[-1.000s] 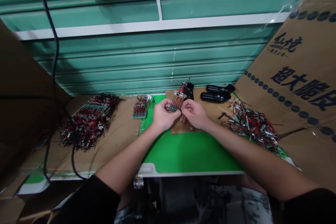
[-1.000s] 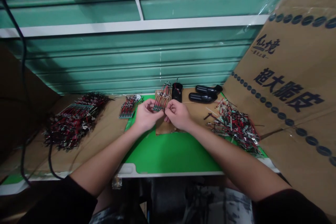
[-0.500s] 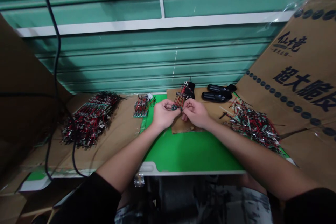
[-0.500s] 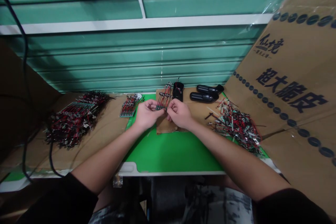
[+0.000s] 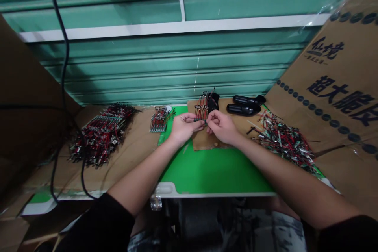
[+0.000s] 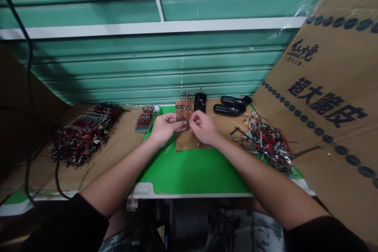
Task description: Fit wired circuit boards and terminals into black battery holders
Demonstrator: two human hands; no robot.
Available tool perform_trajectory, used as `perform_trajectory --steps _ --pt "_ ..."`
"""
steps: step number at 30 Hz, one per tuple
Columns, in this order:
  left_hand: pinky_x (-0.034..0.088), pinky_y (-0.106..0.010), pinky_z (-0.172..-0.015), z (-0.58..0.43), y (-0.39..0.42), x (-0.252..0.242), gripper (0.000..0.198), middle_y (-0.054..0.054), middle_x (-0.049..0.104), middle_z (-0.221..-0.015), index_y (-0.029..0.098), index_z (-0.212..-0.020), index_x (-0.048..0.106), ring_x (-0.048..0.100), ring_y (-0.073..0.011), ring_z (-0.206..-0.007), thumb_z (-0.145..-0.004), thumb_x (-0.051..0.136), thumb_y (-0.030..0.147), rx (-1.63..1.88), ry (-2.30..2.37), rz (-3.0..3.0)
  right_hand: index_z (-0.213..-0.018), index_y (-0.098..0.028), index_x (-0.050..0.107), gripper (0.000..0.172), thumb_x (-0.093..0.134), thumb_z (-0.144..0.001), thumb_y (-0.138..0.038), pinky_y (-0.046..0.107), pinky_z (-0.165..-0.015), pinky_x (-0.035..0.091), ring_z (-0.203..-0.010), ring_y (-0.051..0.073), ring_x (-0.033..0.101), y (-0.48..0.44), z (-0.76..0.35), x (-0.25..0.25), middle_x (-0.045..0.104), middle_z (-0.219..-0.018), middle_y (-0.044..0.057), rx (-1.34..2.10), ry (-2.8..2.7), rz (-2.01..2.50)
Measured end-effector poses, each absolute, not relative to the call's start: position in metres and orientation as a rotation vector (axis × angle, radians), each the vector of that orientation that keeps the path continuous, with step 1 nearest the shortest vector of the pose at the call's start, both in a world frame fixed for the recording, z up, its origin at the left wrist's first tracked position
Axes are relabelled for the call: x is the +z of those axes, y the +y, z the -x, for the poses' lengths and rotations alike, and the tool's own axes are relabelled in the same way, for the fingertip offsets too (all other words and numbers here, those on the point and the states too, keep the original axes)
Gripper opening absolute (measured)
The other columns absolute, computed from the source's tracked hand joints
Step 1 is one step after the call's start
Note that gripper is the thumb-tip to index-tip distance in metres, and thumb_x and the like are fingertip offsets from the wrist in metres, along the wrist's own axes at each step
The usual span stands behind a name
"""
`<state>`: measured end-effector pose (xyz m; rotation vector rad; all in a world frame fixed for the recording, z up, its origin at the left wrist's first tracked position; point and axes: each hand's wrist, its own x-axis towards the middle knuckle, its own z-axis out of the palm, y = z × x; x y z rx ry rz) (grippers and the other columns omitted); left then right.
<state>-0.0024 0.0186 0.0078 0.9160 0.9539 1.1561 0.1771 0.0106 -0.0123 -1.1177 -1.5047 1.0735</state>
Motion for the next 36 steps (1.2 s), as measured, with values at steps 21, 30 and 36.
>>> perform_trajectory --steps 21,30,36 --pt "0.054 -0.024 -0.048 0.014 0.039 0.008 0.03 -0.001 0.072 -0.066 0.016 -0.091 0.062 0.07 -0.017 -0.053 -0.073 0.085 0.013 1.343 1.282 -1.013 -0.08 -0.023 0.056 0.022 0.075 -0.075 -0.034 0.025 -0.051 0.057 -0.056 0.018 0.073 0.011 -0.175 -0.011 0.068 -0.062 -0.001 1.123 -1.348 1.104" --pt "0.054 -0.025 -0.047 0.013 0.031 0.013 0.041 0.002 0.07 -0.067 0.018 -0.094 0.061 0.067 -0.0153 -0.053 -0.067 0.089 0.032 1.33 1.016 -1.167 -0.09 -0.022 0.06 0.021 0.07 -0.075 -0.032 0.024 -0.047 0.054 -0.05 0.015 0.067 0.007 -0.171 -0.008 0.061 -0.063 -0.006 1.208 -1.373 1.077" --pt "0.054 -0.026 -0.047 0.014 0.031 0.012 0.047 0.004 0.069 -0.066 0.02 -0.096 0.058 0.068 -0.0164 -0.054 -0.067 0.09 0.038 1.363 0.968 -1.149 -0.09 -0.022 0.063 0.014 0.064 -0.077 -0.028 0.023 -0.049 0.052 -0.053 0.014 0.066 0.004 -0.172 -0.007 0.061 -0.068 -0.004 1.177 -1.468 1.098"
